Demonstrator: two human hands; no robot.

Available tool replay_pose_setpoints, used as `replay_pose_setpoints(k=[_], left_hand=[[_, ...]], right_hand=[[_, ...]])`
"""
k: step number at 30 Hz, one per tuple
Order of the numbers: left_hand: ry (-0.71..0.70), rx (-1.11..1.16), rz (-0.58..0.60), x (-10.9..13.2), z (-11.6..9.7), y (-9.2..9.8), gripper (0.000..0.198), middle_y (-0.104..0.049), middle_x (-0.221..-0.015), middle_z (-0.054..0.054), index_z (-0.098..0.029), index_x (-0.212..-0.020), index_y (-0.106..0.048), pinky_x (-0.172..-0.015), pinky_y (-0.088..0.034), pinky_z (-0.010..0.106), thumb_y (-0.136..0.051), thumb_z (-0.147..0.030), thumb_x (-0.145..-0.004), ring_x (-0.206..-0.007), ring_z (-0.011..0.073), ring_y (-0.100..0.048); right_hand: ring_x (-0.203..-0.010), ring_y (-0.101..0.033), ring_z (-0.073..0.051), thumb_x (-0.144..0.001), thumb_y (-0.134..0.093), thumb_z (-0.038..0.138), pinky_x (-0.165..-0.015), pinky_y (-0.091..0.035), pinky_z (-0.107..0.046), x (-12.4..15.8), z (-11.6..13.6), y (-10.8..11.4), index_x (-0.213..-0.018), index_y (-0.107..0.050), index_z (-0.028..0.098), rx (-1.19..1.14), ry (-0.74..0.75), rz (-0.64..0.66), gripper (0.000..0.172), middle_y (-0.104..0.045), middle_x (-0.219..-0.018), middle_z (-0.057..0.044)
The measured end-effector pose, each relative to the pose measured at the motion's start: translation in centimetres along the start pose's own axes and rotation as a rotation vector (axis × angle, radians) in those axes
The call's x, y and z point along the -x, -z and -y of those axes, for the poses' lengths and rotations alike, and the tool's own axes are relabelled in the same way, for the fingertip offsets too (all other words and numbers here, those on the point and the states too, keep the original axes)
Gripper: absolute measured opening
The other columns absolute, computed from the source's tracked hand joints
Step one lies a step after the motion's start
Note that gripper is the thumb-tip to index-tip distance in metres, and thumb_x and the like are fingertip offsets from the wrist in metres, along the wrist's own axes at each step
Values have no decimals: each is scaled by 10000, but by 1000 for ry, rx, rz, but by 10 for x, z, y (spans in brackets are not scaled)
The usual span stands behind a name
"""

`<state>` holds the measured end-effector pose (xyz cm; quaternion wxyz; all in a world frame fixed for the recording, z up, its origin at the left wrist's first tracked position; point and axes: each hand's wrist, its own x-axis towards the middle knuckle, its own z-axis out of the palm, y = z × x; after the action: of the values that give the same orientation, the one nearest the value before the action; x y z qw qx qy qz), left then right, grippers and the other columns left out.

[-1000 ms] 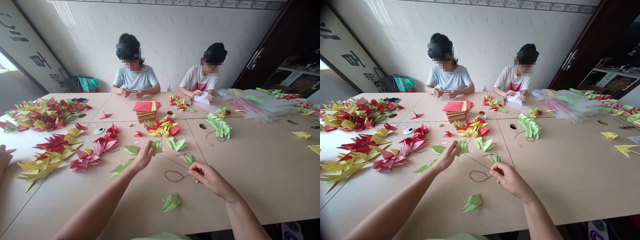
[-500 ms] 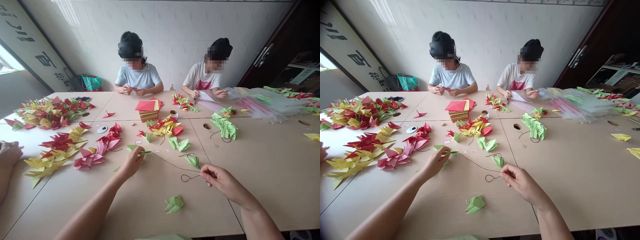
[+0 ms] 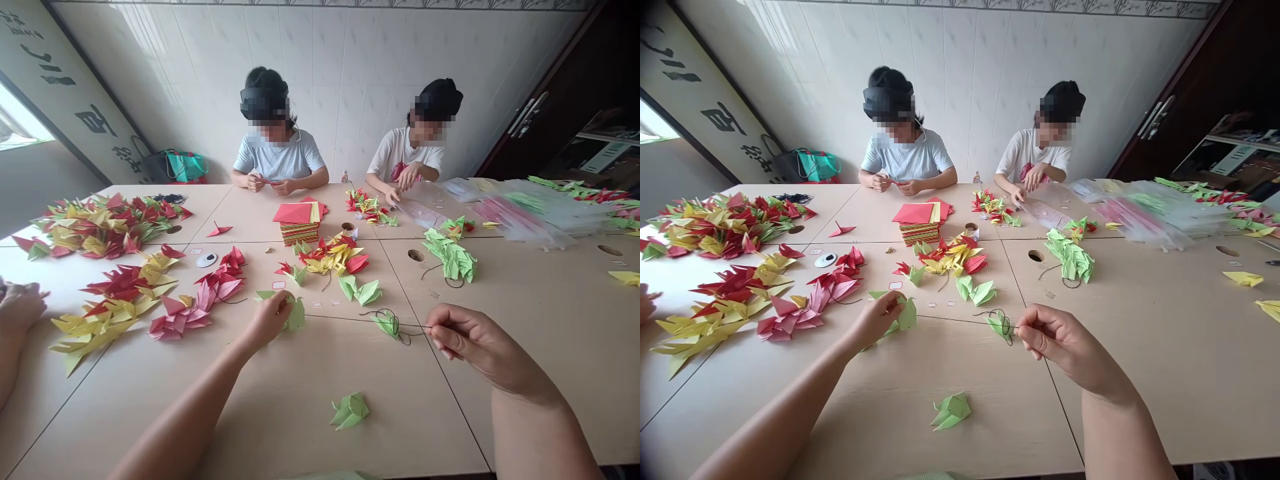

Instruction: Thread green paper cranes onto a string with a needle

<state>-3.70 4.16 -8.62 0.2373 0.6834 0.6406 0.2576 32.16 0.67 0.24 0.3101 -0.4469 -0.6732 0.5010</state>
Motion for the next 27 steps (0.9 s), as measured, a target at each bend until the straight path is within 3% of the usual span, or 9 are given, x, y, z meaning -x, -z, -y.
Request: replay_pose_setpoints(k=[3, 5, 10, 12, 15, 19, 22, 24, 27], left_hand=[[-89, -26, 16, 5, -7, -3, 259, -682, -899, 63, -235, -1058, -619, -807, -480, 395, -494, -235, -831, -908, 268, -614], [-191, -15, 53, 13, -20, -8, 384, -647, -1197, 93, -252, -1197, -594, -981, -410, 457, -535, -213, -820, -1157, 301, -530], [-460, 196, 424, 45, -74, -24, 538, -558, -1376, 102, -273, -1388, -463, -1048, -392, 405, -601, -349, -874, -1295, 260, -456], [-496, 311, 593, 56, -92, -27, 490, -602, -1301, 133, -236, -1354, -494, -983, -435, 376, -576, -388, -895, -1210, 256, -524], [-426, 443, 801, 64, -102, -28, 323, -676, -871, 66, -198, -1048, -646, -704, -470, 265, -435, -425, -959, -763, 165, -597], [-219, 570, 684, 67, -90, -25, 429, -463, -621, -26, -190, -796, -590, -541, -339, 232, -371, -523, -955, -567, 117, -381], [-106, 587, 538, 67, -74, -26, 438, -370, -603, -43, -197, -783, -534, -528, -295, 241, -359, -564, -944, -569, 124, -331], [-34, 603, 458, 65, -64, -28, 434, -337, -599, -48, -203, -773, -498, -524, -283, 245, -348, -573, -945, -563, 127, -329], [50, 629, 352, 61, -51, -30, 435, -275, -590, -63, -210, -783, -464, -508, -237, 248, -326, -590, -944, -537, 121, -281]], right_hand=[[-520, -409, -113, -880, -599, 488, -477, -358, -244, 12, 1, 3, -703, -560, 219, -10, 18, 0, 324, -466, -593, 25], [-531, -410, -111, -882, -603, 472, -489, -357, -240, 17, 5, -2, -707, -566, 219, -5, 12, 16, 310, -472, -601, 26], [-556, -400, -104, -887, -602, 463, -519, -337, -241, 16, 14, -32, -748, -584, 205, -37, -22, 158, 293, -472, -626, 32], [-573, -414, -105, -882, -615, 453, -534, -339, -240, 15, 13, -40, -766, -599, 202, -17, -36, 190, 277, -488, -641, 31], [-594, -448, -111, -877, -628, 442, -552, -361, -239, 17, 6, -39, -765, -605, 202, 40, -70, 190, 266, -517, -655, 28], [-626, -534, -137, -941, -497, 479, -573, -444, -250, 8, -16, -25, -806, -589, 215, 227, -74, 6, 310, -578, -697, 8], [-901, -636, -213, -989, -383, 437, -763, -524, -332, -22, -35, -28, -1061, -617, 222, 633, 12, -200, 326, -671, -1015, -83], [-1179, -544, -287, -978, -416, 394, -963, -455, -438, -51, -45, -40, -1214, -595, 209, 794, 58, -210, 349, -587, -1289, -144], [-1376, -342, -348, -949, -493, 361, -1081, -312, -533, -91, -52, -64, -1292, -585, 210, 908, 94, -106, 386, -423, -1488, -156]])
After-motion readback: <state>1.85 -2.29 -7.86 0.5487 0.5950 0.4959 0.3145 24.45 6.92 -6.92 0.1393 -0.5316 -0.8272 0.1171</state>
